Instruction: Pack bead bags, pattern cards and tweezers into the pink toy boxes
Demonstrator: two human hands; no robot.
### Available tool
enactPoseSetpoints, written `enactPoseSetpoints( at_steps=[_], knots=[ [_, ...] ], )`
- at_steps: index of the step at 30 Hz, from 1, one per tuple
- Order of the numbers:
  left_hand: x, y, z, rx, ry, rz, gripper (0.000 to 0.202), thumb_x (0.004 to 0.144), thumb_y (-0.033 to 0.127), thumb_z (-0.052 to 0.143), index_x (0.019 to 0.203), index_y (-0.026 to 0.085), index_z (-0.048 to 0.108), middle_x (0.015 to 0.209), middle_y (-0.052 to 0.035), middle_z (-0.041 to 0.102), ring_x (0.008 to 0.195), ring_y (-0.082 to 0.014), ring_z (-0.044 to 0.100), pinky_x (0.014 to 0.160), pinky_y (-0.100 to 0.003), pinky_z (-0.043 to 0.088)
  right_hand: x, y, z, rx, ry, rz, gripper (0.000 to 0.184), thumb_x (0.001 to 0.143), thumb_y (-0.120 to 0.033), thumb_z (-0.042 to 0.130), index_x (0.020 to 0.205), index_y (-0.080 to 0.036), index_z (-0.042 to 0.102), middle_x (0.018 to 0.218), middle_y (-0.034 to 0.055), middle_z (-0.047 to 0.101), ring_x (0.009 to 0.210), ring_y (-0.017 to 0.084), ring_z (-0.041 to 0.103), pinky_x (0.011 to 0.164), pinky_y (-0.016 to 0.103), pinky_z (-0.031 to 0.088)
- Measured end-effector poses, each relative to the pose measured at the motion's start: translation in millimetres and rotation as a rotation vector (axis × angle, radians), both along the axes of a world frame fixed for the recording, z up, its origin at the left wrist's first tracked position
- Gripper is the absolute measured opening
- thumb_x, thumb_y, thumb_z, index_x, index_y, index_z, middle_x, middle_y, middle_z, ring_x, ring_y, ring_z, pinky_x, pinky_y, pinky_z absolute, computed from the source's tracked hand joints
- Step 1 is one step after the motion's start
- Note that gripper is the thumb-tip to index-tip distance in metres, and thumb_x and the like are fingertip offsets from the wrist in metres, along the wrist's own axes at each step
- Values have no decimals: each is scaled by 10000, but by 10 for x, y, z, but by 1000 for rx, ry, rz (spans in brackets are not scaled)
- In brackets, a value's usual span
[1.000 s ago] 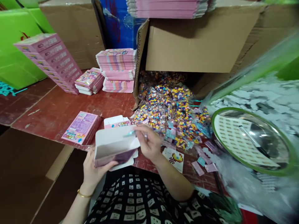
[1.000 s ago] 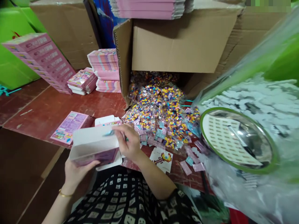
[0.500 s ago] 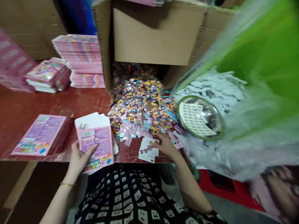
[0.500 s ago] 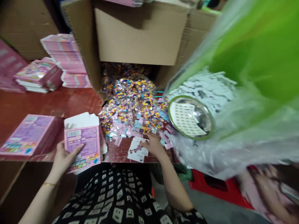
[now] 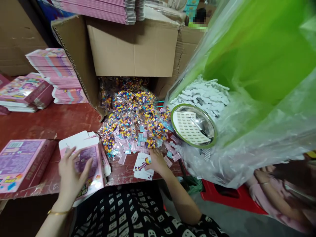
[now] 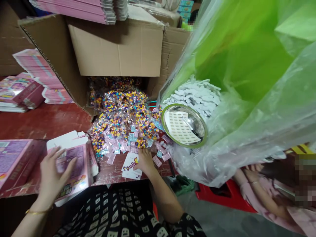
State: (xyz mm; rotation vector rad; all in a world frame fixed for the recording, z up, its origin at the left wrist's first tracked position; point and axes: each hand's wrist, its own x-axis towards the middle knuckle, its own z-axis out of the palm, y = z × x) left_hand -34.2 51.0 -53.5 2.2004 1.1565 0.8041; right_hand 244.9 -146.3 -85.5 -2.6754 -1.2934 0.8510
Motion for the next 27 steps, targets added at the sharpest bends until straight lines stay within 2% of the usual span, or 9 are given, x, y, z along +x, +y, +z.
enactPoseSetpoints(
  at_steps=[2, 5, 8, 12, 15, 18, 22, 24, 27],
  knots=[
    [394, -27, 17, 177, 5, -171, 375, 881, 430, 613, 1172, 199, 559, 1308, -154, 531, 1274, -348, 461, 1090, -566, 341, 7, 33, 5, 45, 11, -7, 607, 622, -245, 871, 1157, -111, 617, 1204, 174, 632, 1166, 334, 546, 966, 409, 409],
    [1114, -47, -26, 270, 26, -391, 221, 927, 330, 583, 1110, 209, 606, 1263, -125, 584, 1257, -320, 481, 1102, -560, 311, 64, 1, 16, 196, -4, -47, 71, 805, -200, 705, 868, -167, 708, 1022, 101, 702, 1008, 256, 629, 876, 334, 442],
    [1812, -1, -94, 162, 76, -528, 156, 922, 274, 594, 1044, 194, 648, 1222, -114, 621, 1206, -307, 515, 1070, -499, 352, 148, -157, -4, 411, 40, -69, 230, 912, -242, 552, 740, -187, 693, 839, 60, 708, 837, 207, 651, 770, 301, 462],
    [2509, 150, -179, 11, 108, -391, 270, 917, 362, 595, 845, 110, 659, 927, -151, 654, 985, -306, 603, 913, -456, 451, 235, -463, -135, 732, 106, -146, 313, 950, -328, 446, 816, -195, 696, 845, 71, 723, 820, 214, 668, 761, 316, 501],
    [2844, 245, -231, -58, 74, -328, 383, 943, 428, 543, 721, 123, 611, 788, -72, 614, 881, -238, 625, 855, -427, 480, 255, -627, -252, 844, 169, -321, 273, 902, -406, 524, 863, -201, 700, 853, 74, 743, 789, 232, 688, 723, 334, 535],
    [2936, 312, -219, -133, -29, -320, 304, 972, 325, 507, 750, 135, 589, 807, -20, 604, 854, -179, 621, 836, -376, 490, 266, -679, -290, 923, 299, -512, 284, 850, -468, 603, 889, -202, 693, 862, 78, 750, 771, 240, 697, 715, 356, 561],
    [2532, 370, -114, -216, -226, -370, 256, 965, 243, 407, 756, 170, 536, 1023, -83, 629, 1021, -201, 574, 901, -341, 449, 288, -546, -181, 1085, 562, -769, 325, 755, -514, 715, 830, -206, 645, 750, 49, 728, 648, 210, 671, 654, 360, 575],
    [2200, 368, -62, -309, -293, -414, 255, 958, 295, 412, 737, 195, 493, 957, -67, 637, 902, -191, 582, 825, -321, 464, 266, -356, -88, 1143, 684, -783, 324, 709, -501, 763, 742, -208, 629, 757, 40, 716, 692, 204, 670, 659, 343, 568],
    [1778, 278, -21, -457, -334, -459, 329, 909, 444, 515, 679, 212, 466, 705, -4, 558, 686, -179, 539, 679, -300, 454, 161, 68, 23, 1219, 789, -680, 319, 666, -459, 803, 643, -205, 613, 950, 50, 708, 925, 208, 657, 786, 319, 543]
  ],
)
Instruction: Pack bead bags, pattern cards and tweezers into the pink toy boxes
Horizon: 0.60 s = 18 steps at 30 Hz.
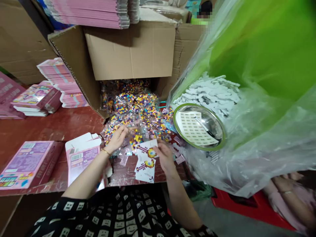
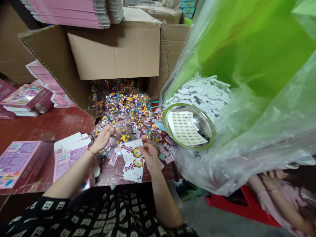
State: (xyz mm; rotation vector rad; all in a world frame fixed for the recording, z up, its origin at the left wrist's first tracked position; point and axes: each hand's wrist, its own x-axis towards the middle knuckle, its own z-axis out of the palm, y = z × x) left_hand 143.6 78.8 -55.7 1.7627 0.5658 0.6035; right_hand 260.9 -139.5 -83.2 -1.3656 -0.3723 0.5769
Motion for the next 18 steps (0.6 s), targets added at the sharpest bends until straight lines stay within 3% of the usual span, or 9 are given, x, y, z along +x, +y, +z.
enactPoseSetpoints(
  at_steps=[3, 5, 7, 10, 12, 15, 18],
  knots=[
    [-225, -217, -26, -149, -20, 52, 411, 870, 588, 542, 699, 217, 495, 656, 5, 527, 694, -199, 563, 664, -307, 460, -190, 416, 21, 26, 112, 35, 355, 658, -477, 800, 648, -204, 572, 794, 12, 679, 741, 162, 627, 668, 281, 512],
    [-296, -416, -68, -266, -53, 114, 490, 889, 686, 419, 801, 220, 538, 668, -9, 567, 723, -222, 603, 670, -327, 486, -340, 587, -11, 9, 165, -22, 395, 653, -501, 795, 654, -204, 535, 634, -33, 609, 579, 124, 547, 571, 252, 461],
    [-343, -630, -108, -425, -103, 159, 551, 849, 738, 437, 946, 212, 570, 746, -31, 644, 768, -233, 642, 698, -341, 515, -493, 652, -61, 14, 150, -101, 421, 651, -513, 793, 655, -200, 511, 641, -36, 604, 562, 113, 527, 564, 246, 448],
    [-413, -884, -139, -668, -118, 157, 563, 694, 579, 769, 1055, 184, 593, 964, -70, 715, 854, -227, 675, 770, -322, 534, -692, 615, -131, 8, 97, -162, 403, 695, -506, 766, 672, -197, 510, 732, -6, 645, 629, 127, 569, 614, 259, 469],
    [-462, -949, -148, -741, -83, 126, 525, 645, 460, 846, 1010, 154, 626, 977, -84, 730, 827, -220, 681, 760, -308, 539, -741, 565, -147, -20, 67, -161, 368, 735, -495, 740, 695, -196, 529, 717, -4, 642, 636, 132, 575, 618, 262, 472],
    [-551, -884, -166, -756, -58, 97, 467, 648, 448, 847, 936, 135, 654, 921, -88, 744, 783, -221, 687, 737, -305, 545, -534, 518, -91, -25, -19, -143, 309, 779, -488, 696, 788, -199, 588, 759, 9, 662, 674, 145, 598, 638, 274, 488],
    [-700, -729, -169, -753, -12, 121, 487, 650, 467, 847, 954, 138, 658, 960, -94, 747, 823, -227, 699, 766, -303, 550, 21, 493, 52, -62, -231, -185, 295, 795, -489, 668, 845, -202, 624, 804, 27, 680, 726, 161, 620, 694, 299, 502]
  ],
)
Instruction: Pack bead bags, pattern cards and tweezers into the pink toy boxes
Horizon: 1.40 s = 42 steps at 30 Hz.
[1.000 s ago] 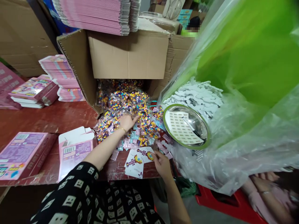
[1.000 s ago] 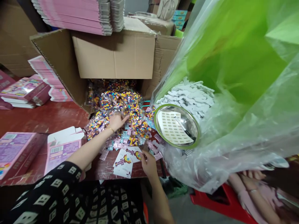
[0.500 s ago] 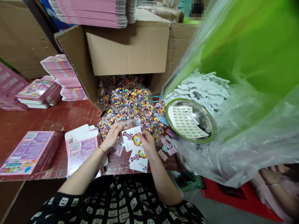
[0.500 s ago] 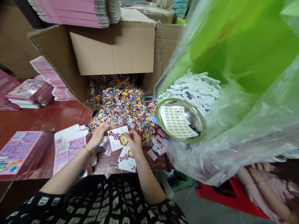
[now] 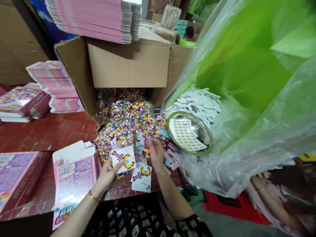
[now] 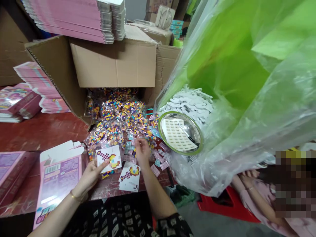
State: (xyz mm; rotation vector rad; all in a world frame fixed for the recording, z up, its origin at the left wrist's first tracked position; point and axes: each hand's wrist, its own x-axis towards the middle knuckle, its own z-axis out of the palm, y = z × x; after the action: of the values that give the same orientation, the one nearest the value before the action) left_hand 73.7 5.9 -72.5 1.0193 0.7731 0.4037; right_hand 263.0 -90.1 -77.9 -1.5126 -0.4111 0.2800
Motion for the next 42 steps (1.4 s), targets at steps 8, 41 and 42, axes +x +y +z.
enactPoseSetpoints(
  at_steps=[8, 41, 42],
  knots=[
    [-387, 135, 107, 117, 263, 123, 592, 648, 561, 830, 1072, 192, 642, 1106, -82, 728, 1094, -277, 653, 917, -274, 533, 1629, 161, 485, -689, -583, 101, 245, 917, -334, 503, 1037, -177, 647, 947, 88, 715, 850, 200, 666, 785, 298, 526],
    [118, -133, 325, -79, -2, -103, 657, 736, 438, 797, 1300, 188, 569, 1312, -113, 626, 1246, -302, 552, 1091, -393, 408, 846, 700, 653, -500, -704, 568, 226, 816, -326, 710, 1019, -227, 715, 1058, 79, 684, 983, 225, 642, 835, 345, 531],
    [114, -136, 343, -64, 14, -74, 660, 727, 440, 802, 1295, 190, 575, 1308, -109, 630, 1256, -304, 543, 1098, -385, 402, 1146, 809, 615, -682, -748, 417, 191, 864, -291, 656, 1015, -192, 718, 1093, 112, 678, 1044, 238, 630, 906, 353, 508]
  ],
)
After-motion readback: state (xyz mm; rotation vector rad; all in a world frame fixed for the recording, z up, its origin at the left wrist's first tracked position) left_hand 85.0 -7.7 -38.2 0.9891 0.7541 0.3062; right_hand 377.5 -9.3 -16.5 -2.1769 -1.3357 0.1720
